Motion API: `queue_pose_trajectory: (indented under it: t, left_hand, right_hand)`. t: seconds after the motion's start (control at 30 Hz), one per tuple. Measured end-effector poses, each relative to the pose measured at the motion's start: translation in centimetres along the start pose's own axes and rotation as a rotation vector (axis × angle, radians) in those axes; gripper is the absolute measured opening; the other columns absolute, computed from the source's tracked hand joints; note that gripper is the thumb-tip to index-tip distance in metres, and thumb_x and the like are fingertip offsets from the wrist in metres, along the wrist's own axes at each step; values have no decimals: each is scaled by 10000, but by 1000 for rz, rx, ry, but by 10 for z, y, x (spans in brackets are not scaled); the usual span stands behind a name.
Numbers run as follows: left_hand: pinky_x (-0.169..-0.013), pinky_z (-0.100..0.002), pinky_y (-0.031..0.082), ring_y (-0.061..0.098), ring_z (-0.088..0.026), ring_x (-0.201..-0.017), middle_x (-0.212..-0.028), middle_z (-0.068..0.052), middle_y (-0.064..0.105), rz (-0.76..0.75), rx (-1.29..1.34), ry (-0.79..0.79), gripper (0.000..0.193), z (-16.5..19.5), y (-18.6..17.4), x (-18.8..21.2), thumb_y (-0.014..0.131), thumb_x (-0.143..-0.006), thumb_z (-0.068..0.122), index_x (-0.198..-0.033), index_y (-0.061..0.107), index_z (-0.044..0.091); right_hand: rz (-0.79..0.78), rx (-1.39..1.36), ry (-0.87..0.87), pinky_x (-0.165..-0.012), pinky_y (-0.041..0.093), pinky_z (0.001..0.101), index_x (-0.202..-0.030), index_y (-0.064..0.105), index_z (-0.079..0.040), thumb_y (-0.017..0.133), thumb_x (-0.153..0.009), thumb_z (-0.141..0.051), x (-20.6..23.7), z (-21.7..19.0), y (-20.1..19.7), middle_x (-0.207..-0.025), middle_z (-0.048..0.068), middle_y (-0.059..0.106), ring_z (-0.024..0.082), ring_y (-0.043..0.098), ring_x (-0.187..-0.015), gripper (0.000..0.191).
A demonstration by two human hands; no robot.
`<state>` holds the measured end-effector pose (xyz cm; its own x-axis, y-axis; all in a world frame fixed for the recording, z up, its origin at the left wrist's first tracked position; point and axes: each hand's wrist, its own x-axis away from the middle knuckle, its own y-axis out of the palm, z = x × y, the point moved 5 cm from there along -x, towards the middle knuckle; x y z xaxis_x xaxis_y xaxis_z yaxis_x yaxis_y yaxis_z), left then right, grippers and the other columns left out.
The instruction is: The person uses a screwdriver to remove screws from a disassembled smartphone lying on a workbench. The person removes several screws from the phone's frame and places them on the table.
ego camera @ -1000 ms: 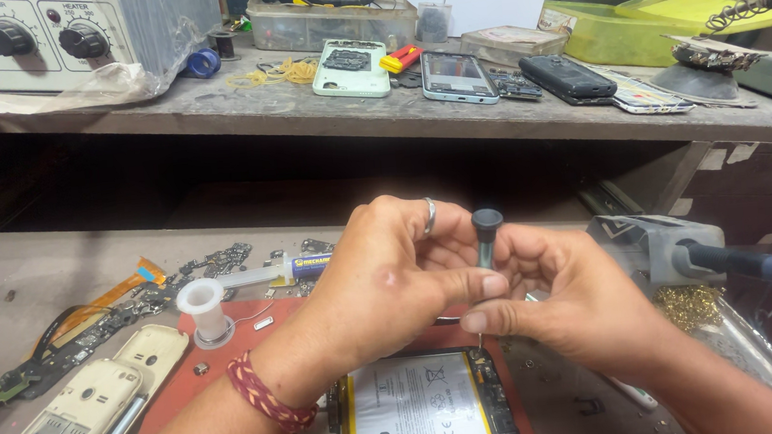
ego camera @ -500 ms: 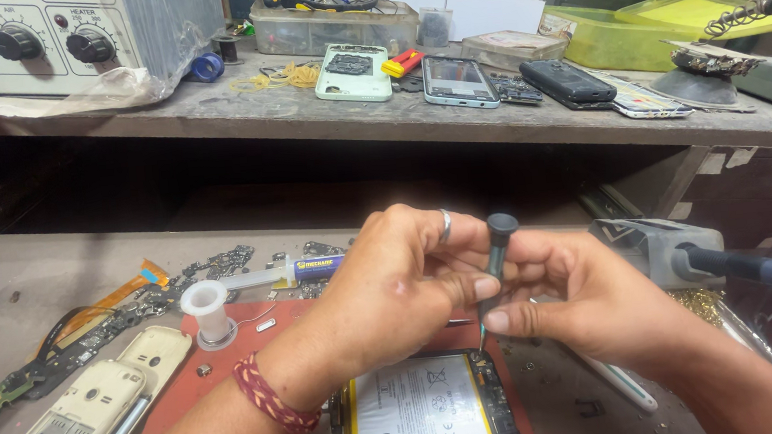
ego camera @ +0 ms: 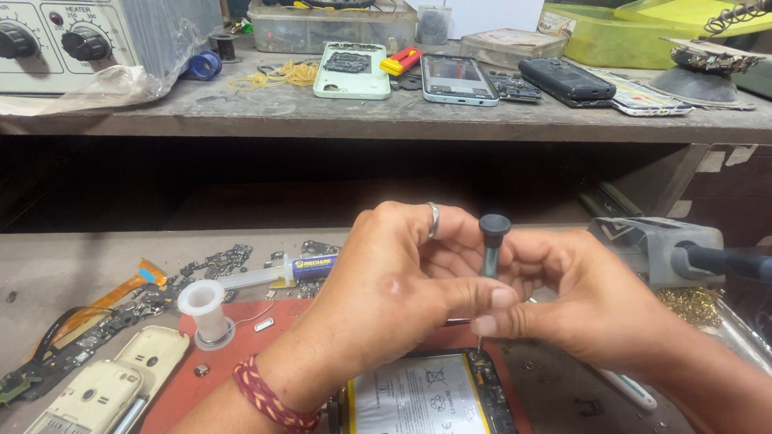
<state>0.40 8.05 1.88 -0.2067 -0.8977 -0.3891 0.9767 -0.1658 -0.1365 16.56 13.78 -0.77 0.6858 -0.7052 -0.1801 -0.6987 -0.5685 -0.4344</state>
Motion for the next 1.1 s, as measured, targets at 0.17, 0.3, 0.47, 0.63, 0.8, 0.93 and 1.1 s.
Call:
queue_pose_trajectory:
  t: [0.17, 0.3, 0.47, 0.63, 0.8, 0.93, 1.1]
  left_hand:
    - [-761, -243, 641, 771, -95, -824, -913, -71, 811, 3, -16, 12, 229, 2, 2, -1, 782, -778, -32, -1004, 769, 0]
    - [-785, -248, 643, 772, -100, -840, -925, -68, 808, 2, -13, -7, 241, -1, 3, -2, 756, -797, -51, -1031, 764, 6]
    - [-827, -252, 632, 744, -84, -887, -969, -69, 799, -40, 13, 53, 226, -3, 2, -2, 709, -840, -73, -1050, 761, -6]
    - [-873, -256, 617, 742, -85, -932, -999, -60, 795, -100, 18, 106, 287, -2, 4, -2, 637, -861, -102, -1104, 752, -2]
    - [-853, -243, 614, 734, -69, -918, -1000, -61, 796, -101, -24, 104, 299, 2, 2, -3, 653, -857, -79, -1124, 748, 16]
    - [-689, -250, 619, 736, -79, -756, -854, -74, 787, -5, -62, -65, 204, -3, 1, -1, 814, -754, -19, -943, 743, 11]
    - [-669, -229, 617, 739, -45, -751, -829, -25, 800, 19, -72, -42, 127, -1, 3, -1, 788, -768, -16, -888, 764, 18]
  right_hand:
    - [64, 102, 50, -830, 585, 309, -964, 748, -41, 891, -676, -95, 0, -5, 0, -913, 21, 794, 99, 725, -892, 326]
    - [-32, -101, 109, -848, 594, 311, -1156, 704, -74, 845, -687, -77, 1, -4, -1, -977, 18, 793, 104, 738, -919, 491]
    - [-68, -193, 98, -823, 595, 329, -1012, 622, 30, 824, -810, -14, 0, 0, -1, -954, 78, 760, 138, 715, -904, 288]
    - [-14, -119, 112, -761, 592, 280, -1080, 696, -57, 805, -719, 4, -2, 0, -2, -911, 19, 761, 94, 713, -829, 382]
    - [1, -102, 39, -713, 566, 269, -1028, 701, -29, 845, -727, -3, -3, 6, -3, -871, 14, 718, 74, 654, -776, 335]
    - [49, -59, 49, -676, 537, 287, -975, 669, 9, 874, -804, -35, -2, 18, -7, -830, 39, 655, 98, 587, -746, 271]
    - [72, -22, 56, -757, 584, 269, -944, 702, -57, 891, -659, -42, -1, 11, -3, -864, -9, 737, 64, 675, -821, 343]
